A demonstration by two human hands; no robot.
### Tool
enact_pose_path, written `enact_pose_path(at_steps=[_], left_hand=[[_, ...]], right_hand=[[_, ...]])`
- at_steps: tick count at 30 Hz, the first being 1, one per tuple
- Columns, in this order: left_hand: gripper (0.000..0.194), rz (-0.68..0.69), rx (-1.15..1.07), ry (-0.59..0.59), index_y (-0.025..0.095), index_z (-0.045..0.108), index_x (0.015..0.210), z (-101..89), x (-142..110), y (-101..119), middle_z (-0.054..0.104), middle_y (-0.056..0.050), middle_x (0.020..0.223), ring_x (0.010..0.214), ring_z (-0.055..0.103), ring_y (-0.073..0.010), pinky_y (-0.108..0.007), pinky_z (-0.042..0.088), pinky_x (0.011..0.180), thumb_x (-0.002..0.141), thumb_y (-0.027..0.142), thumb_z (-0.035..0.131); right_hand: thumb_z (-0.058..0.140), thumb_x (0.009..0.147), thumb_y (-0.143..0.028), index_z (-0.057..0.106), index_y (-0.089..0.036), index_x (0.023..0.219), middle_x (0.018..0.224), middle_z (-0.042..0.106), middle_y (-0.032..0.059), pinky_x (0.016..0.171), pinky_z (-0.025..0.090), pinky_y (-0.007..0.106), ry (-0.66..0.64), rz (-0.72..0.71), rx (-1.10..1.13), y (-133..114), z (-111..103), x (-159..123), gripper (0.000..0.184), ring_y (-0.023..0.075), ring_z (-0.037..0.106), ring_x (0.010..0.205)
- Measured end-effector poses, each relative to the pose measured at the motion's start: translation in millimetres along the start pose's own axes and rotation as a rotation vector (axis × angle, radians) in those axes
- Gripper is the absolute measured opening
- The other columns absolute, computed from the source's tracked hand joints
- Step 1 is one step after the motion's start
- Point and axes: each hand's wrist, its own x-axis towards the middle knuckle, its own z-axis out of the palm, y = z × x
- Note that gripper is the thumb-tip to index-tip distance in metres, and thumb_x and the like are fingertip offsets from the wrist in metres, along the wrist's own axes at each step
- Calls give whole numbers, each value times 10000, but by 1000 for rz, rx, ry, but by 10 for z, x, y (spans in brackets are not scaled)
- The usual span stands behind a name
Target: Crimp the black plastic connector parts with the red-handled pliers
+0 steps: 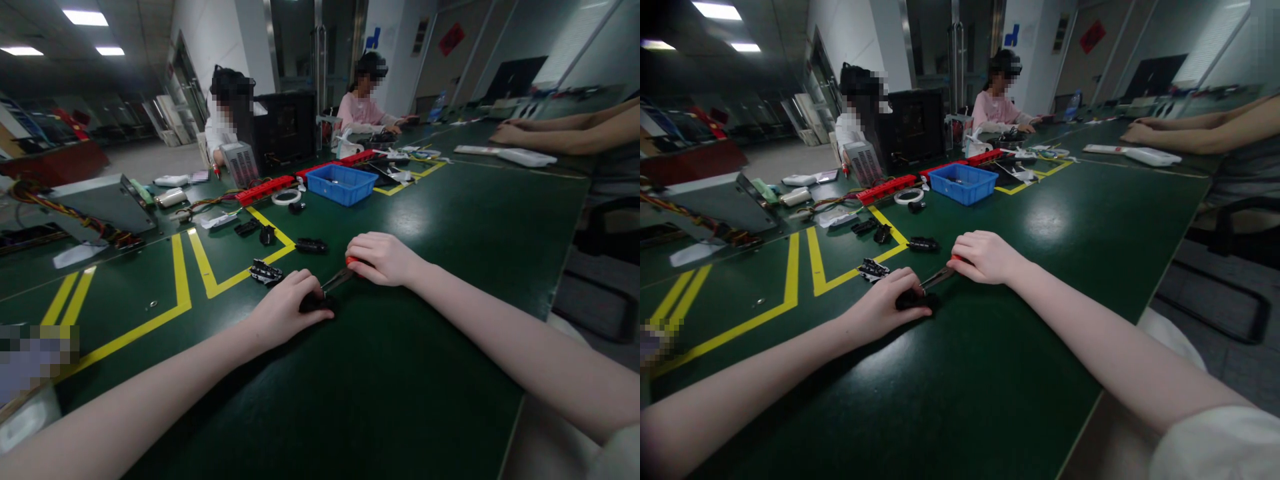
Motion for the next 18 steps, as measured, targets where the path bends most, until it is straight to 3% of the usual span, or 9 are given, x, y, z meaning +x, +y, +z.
enact_pose_path(at_steps=[18], left_hand=[[411, -15, 35, 21, 183, 541, 969, -24, -40, 88, 548, -62, 999, 913, 526, -229, -372, 463, 796, 767, 507, 693]], right_hand=[[357, 961, -377, 613, -149, 829, 810, 622, 84, 682, 362, 301, -33, -26, -50, -27, -42, -6, 367, 170, 544, 761]])
